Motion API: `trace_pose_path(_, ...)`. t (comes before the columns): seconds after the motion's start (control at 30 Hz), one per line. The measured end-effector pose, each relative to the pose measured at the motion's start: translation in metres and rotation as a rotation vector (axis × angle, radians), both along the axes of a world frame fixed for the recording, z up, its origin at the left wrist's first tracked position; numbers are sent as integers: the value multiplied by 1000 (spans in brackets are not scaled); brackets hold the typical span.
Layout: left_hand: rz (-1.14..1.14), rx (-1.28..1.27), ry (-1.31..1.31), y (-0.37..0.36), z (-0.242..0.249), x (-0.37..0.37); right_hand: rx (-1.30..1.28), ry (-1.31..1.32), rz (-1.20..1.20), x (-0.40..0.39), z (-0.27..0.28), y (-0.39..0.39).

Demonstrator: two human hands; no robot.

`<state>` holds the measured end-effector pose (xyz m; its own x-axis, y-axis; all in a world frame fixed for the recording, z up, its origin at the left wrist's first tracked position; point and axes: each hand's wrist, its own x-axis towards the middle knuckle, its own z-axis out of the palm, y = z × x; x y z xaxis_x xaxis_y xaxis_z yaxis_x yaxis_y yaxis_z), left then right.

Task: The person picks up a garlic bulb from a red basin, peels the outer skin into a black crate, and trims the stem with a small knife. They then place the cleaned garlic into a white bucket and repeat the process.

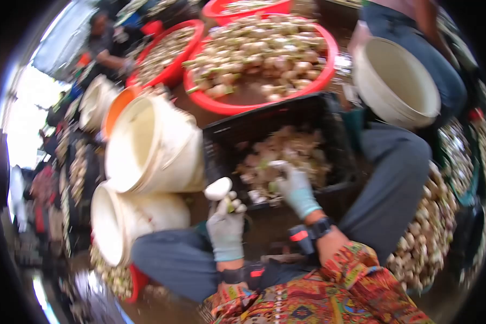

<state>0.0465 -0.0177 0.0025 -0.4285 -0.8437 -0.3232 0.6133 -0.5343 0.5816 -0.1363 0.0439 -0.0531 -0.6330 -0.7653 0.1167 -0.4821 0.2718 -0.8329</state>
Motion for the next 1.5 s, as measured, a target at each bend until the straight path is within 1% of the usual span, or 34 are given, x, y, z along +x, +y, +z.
trace_pose_path(0.03, 74, 35, 34, -3, 0, 3, 21, -29, 7, -4, 4, -2)
trace_pose_path(0.1, 231, 81, 139, -1, 16, 14, 45, -328, 8, -9, 10, -3)
trace_pose_path(0.17, 242, 34, 145, -8, 28, 26, 48, -233, -22, -14, -18, -2)
trace_pose_path(0.23, 412, 0, 171, -29, 72, 48, 36, -309, 2, -12, -8, -2)
trace_pose_path(0.27, 467, -84, 261, -49, 94, 66, 30, -284, 38, -8, 10, -1)
trace_pose_path(0.3, 489, -260, 280, -82, 93, 103, 31, -254, 54, -5, 23, 0)
trace_pose_path(0.33, 552, -217, 472, -103, 110, 122, 46, -311, 72, -4, 28, -2)
trace_pose_path(0.37, 735, -172, 521, -132, 115, 150, -3, -368, 73, -2, 19, -1)
trace_pose_path(0.4, 650, -200, 472, -131, 137, 132, -97, -241, 42, 0, 0, -4)
trace_pose_path(0.43, 565, -239, 425, -132, 162, 107, -112, -271, 14, 3, 2, -7)
trace_pose_path(0.5, 440, -567, 61, -144, 157, 41, -64, -284, 12, 1, 11, -11)
trace_pose_path(0.53, 333, -729, -190, -146, 150, -1, -82, -325, -8, 1, 10, -12)
trace_pose_path(0.57, 140, -601, -203, -164, 138, -31, -100, -365, -21, 1, 8, -13)
trace_pose_path(0.6, -2, -574, -341, -169, 130, -73, -94, -397, -41, -2, 6, -14)
trace_pose_path(0.63, -209, -484, -393, -180, 123, -110, -87, -432, -61, -2, 6, -12)
trace_pose_path(0.67, -499, -490, -654, -209, 91, -177, 8, -453, -91, -11, 10, -9)
trace_pose_path(0.7, -600, -542, -826, -221, 73, -211, 81, -524, -99, -13, 8, -8)
trace_pose_path(0.73, -710, -620, -958, -238, 46, -238, 19, -564, -146, -11, -1, -9)
trace_pose_path(0.77, -801, -680, -1072, -252, 19, -264, 41, -586, -144, -13, -2, -9)
trace_pose_path(0.83, -974, -1047, -1182, -285, -34, -300, 46, -670, -110, -18, 5, -11)
trace_pose_path(0.9, -1098, -1194, -1260, -296, -68, -328, 117, -759, -80, -26, 9, -14)
trace_pose_path(0.93, -1223, -1081, -1300, -301, -82, -339, 119, -791, -81, -31, 12, -16)
trace_pose_path(0.97, -1281, -1155, -1409, -294, -82, -348, 123, -821, -82, -35, 15, -17)
trace_pose_path(1.03, -1361, -978, -1375, -301, -78, -354, 164, -889, -75, -42, 20, -16)
trace_pose_path(1.07, -1347, -1079, -1441, -292, -72, -352, 130, -900, -94, -44, 22, -15)
trace_pose_path(1.1, -1223, -979, -1270, -298, -60, -342, 96, -910, -114, -46, 27, -13)
trace_pose_path(1.13, -1160, -992, -1229, -290, -42, -332, 120, -1080, -116, -50, 35, -12)
trace_pose_path(1.17, -1094, -1005, -1189, -277, -22, -318, -89, -730, -171, -41, 24, -10)
trace_pose_path(1.23, -890, -859, -1010, -238, 5, -277, -173, -707, -99, -48, 36, -5)
trace_pose_path(1.27, -857, -748, -1026, -209, 24, -253, -136, -577, -57, -43, 31, -1)
trace_pose_path(1.33, -761, -569, -781, -165, 27, -199, -249, -365, -85, -36, 25, -2)
trace_pose_path(1.37, -640, -490, -705, -136, 30, -179, -263, -269, -82, -35, 28, -1)
trace_pose_path(1.43, -556, -362, -803, -94, 32, -134, -240, -339, 75, -38, 51, 7)
trace_pose_path(1.5, -475, -115, -856, -66, 30, -95, -256, -291, 232, -27, 48, 11)
